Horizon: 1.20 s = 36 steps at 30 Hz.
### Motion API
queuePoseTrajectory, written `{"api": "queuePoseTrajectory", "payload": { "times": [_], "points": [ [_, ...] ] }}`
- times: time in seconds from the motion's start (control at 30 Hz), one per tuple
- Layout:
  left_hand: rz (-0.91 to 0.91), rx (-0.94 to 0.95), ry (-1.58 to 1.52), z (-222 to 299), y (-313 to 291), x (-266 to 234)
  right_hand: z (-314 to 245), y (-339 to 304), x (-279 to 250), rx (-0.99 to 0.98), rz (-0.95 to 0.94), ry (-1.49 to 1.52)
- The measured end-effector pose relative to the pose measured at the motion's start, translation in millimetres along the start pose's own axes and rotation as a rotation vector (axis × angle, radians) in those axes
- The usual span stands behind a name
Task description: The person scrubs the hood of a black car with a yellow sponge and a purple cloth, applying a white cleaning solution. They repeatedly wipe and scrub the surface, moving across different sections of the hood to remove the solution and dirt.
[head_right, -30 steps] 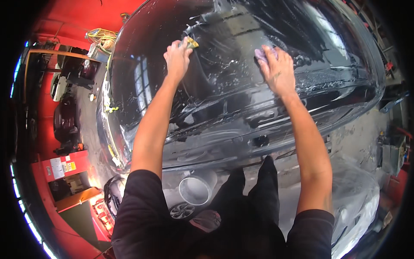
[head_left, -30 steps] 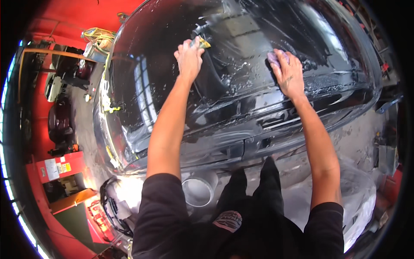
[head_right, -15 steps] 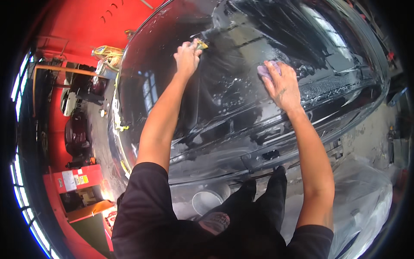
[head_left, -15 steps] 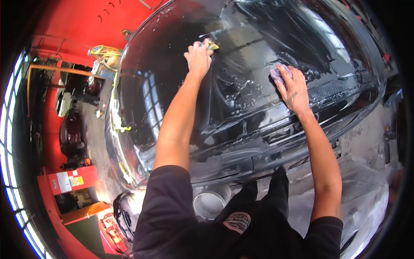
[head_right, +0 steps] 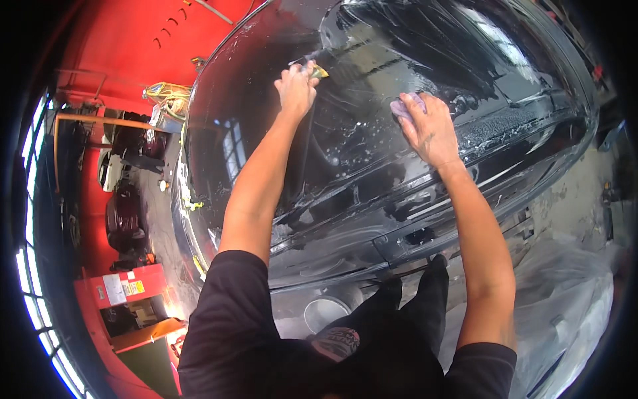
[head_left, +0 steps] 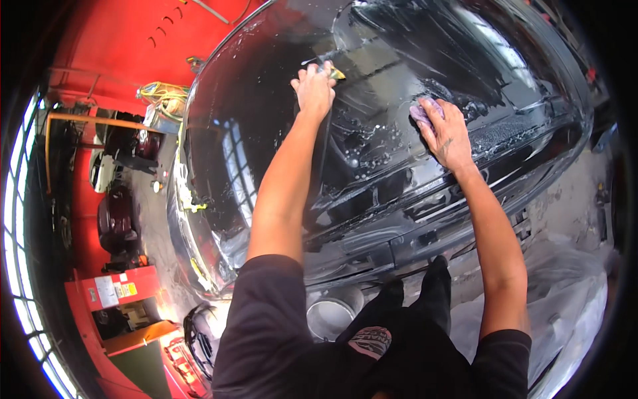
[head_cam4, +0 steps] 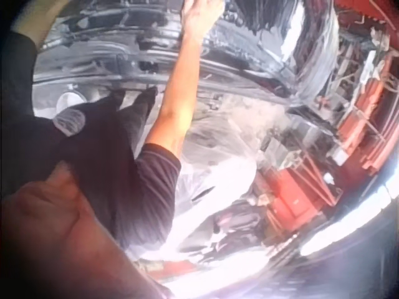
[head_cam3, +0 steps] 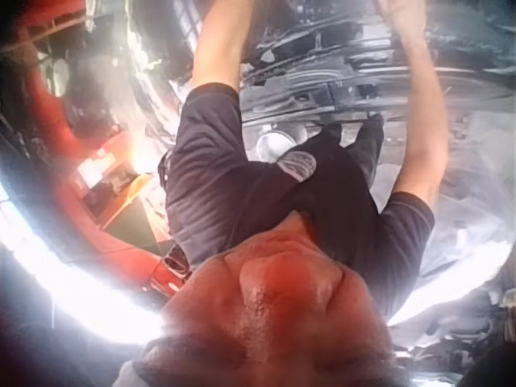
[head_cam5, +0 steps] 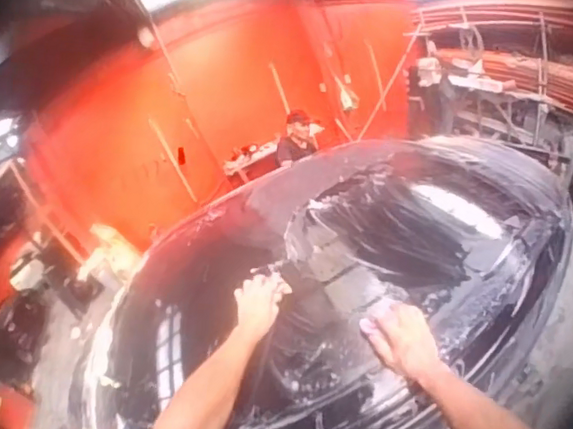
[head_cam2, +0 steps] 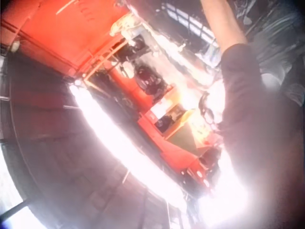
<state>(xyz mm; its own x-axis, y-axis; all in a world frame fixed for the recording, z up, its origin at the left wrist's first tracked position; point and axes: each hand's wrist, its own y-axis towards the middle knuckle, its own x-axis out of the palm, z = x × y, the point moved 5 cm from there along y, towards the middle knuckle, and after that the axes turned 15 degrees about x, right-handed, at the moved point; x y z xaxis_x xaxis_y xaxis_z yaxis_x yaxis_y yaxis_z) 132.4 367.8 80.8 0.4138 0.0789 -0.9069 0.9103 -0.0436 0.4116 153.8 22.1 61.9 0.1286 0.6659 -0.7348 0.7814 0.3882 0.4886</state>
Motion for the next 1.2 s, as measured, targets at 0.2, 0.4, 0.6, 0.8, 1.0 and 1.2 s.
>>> {"api": "queuePoseTrajectory", "payload": {
  "times": [0.2, 0.4, 0.6, 0.8, 1.0, 1.2],
  "points": [
    [0.01, 0.14, -0.235, 78, -237, -66, 23, -7, -12, 0.104, -0.01, -0.089],
    [0.118, 0.221, -0.156, 64, -74, -26, 13, -1, -2, 0.043, 0.022, -0.043],
    [0.073, 0.266, -0.229, 76, -124, -37, 33, -9, -4, 0.069, 0.015, -0.087],
    [0.041, 0.252, -0.22, 81, -244, -81, 18, -14, 2, 0.071, 0.039, -0.107],
    [0.032, 0.474, -0.275, 108, -124, -60, 14, -6, -1, 0.032, 0.057, -0.074],
    [-0.075, 0.304, -0.277, 56, -291, -100, 25, -8, -1, 0.091, 0.086, -0.153]
  ]
}}
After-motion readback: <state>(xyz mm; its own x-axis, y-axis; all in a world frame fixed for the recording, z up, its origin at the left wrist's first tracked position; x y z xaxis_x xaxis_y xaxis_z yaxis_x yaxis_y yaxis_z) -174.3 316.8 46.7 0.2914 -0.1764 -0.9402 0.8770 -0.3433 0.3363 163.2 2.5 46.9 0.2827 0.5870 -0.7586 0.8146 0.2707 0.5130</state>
